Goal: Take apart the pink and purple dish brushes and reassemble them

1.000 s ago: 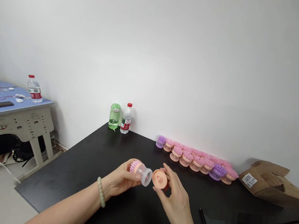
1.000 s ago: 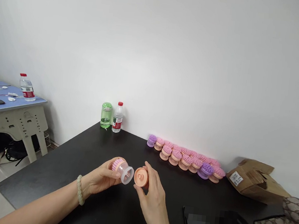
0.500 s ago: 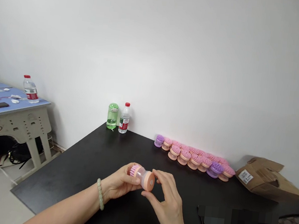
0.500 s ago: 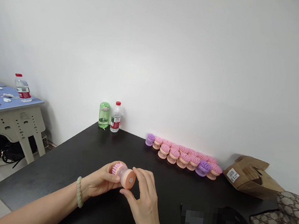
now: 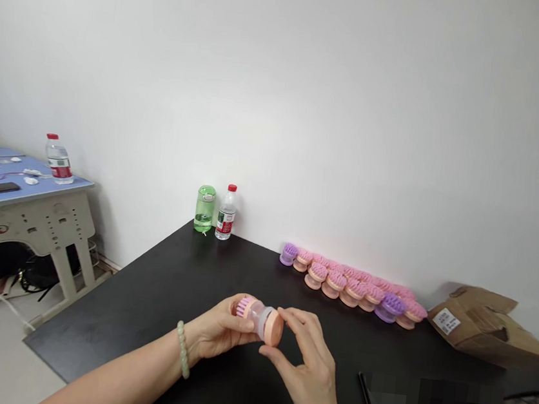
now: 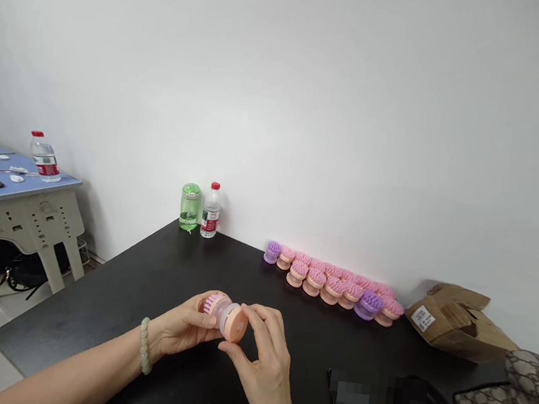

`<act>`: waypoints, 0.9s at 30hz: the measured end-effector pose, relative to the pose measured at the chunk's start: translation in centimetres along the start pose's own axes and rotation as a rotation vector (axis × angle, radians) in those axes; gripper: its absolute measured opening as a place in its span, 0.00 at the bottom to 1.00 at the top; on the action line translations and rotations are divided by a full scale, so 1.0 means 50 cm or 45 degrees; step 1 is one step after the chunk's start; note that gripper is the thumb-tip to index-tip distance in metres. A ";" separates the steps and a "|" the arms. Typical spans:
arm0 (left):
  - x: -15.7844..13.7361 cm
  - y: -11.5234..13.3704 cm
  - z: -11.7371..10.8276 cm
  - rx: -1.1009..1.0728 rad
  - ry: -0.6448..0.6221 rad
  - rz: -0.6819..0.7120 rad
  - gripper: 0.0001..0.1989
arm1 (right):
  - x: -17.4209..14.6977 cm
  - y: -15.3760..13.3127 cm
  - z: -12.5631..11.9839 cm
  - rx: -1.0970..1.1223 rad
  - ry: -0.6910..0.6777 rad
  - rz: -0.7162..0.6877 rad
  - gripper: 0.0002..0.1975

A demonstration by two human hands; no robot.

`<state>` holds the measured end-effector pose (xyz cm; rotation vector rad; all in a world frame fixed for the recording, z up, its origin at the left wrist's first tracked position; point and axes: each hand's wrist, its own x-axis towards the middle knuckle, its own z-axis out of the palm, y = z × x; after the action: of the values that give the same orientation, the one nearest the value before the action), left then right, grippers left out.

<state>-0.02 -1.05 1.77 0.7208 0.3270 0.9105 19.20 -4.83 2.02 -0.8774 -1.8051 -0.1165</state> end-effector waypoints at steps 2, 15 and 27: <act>-0.001 -0.001 0.000 0.019 0.006 -0.015 0.22 | 0.000 -0.001 0.002 0.001 -0.002 0.000 0.20; -0.003 0.001 -0.002 0.162 0.081 -0.028 0.27 | 0.007 0.000 -0.001 -0.007 -0.006 -0.068 0.19; -0.006 0.009 0.011 0.351 0.085 0.059 0.29 | 0.009 0.004 -0.008 0.021 -0.052 -0.070 0.19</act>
<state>-0.17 -1.35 2.49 0.9555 0.5027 0.9451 19.56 -4.64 2.52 -0.8240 -1.8664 -0.1190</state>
